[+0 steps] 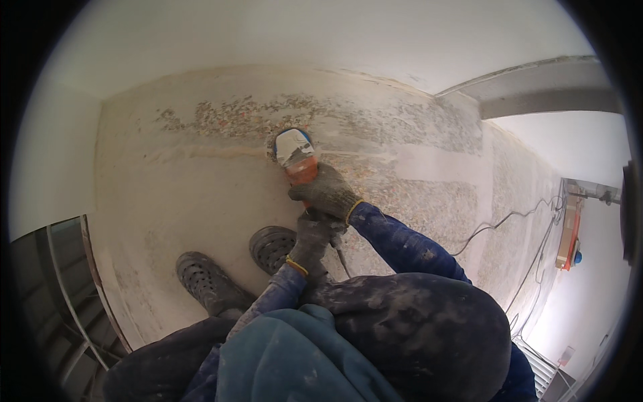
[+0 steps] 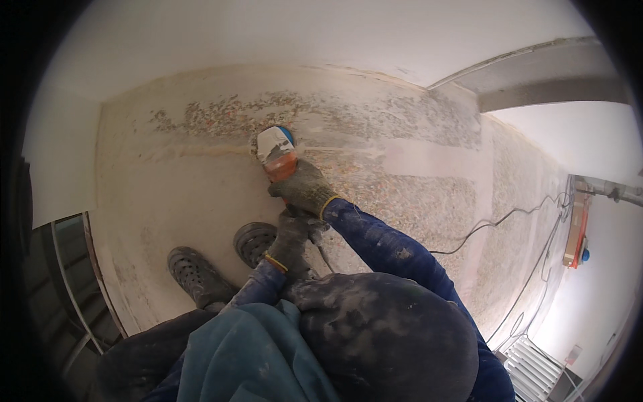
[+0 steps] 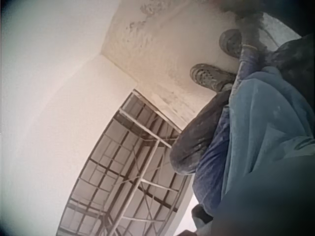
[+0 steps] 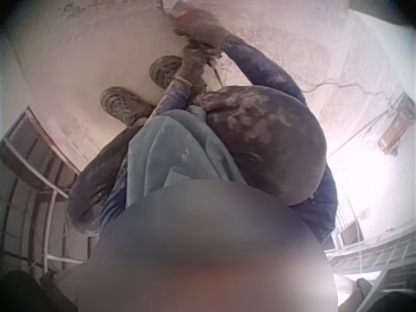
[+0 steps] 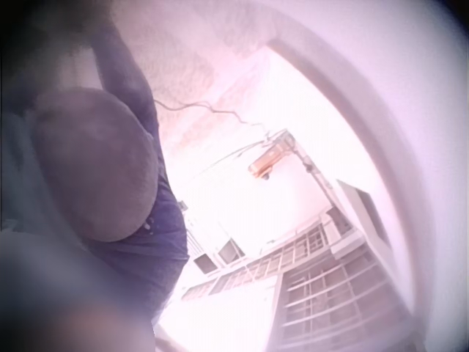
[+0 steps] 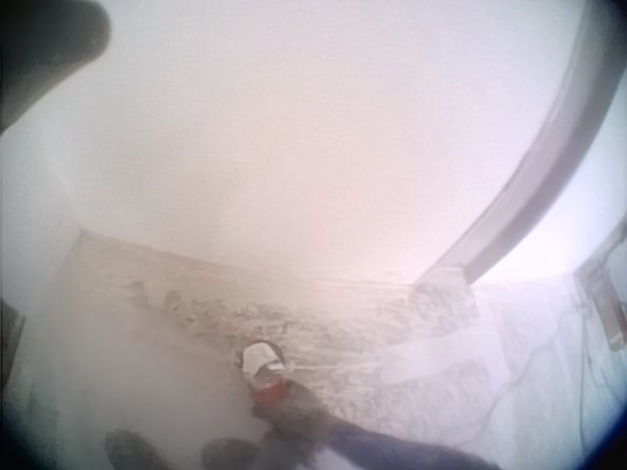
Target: The person uses an angle grinder to remove material from a concrete floor. They hold the tool with both hands and move it back and forth across a patch, creating dust and debris.
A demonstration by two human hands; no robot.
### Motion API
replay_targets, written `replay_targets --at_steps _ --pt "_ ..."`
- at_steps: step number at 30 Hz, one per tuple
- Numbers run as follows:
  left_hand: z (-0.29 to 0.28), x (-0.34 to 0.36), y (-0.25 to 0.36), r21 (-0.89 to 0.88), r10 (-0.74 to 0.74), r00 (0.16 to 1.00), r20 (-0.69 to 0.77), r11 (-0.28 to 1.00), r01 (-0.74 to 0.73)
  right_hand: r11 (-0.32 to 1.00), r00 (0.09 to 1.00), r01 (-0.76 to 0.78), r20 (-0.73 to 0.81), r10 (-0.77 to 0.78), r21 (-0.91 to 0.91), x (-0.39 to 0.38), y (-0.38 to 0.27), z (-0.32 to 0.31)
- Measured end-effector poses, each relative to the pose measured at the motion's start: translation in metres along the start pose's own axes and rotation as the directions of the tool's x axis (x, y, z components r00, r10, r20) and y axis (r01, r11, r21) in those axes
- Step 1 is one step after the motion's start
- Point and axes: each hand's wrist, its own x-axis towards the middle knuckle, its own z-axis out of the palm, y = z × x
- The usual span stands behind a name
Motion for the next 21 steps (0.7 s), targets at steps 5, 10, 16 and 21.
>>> replay_targets --at_steps 5,10,16,21 --pt "-0.001 0.002 -0.013 0.122 -0.059 0.99 0.125 0.992 0.044 0.998 0.997 -0.069 -0.041 0.07 0.01 -0.01 0.018 -0.008" --pt "0.005 -0.003 -0.021 0.287 -0.072 0.987 0.143 0.958 0.028 0.984 0.99 -0.09 -0.093 0.105 0.154 -0.019 0.041 -0.007" --pt "-0.001 -0.001 -0.02 0.327 -0.032 0.996 0.086 0.945 0.002 0.996 0.995 -0.064 -0.076 0.068 0.058 -0.013 0.036 -0.002" --pt "-0.001 -0.003 -0.015 0.151 0.037 0.999 0.039 0.988 -0.042 0.997 0.999 0.024 0.023 -0.026 0.075 -0.003 0.024 0.007"
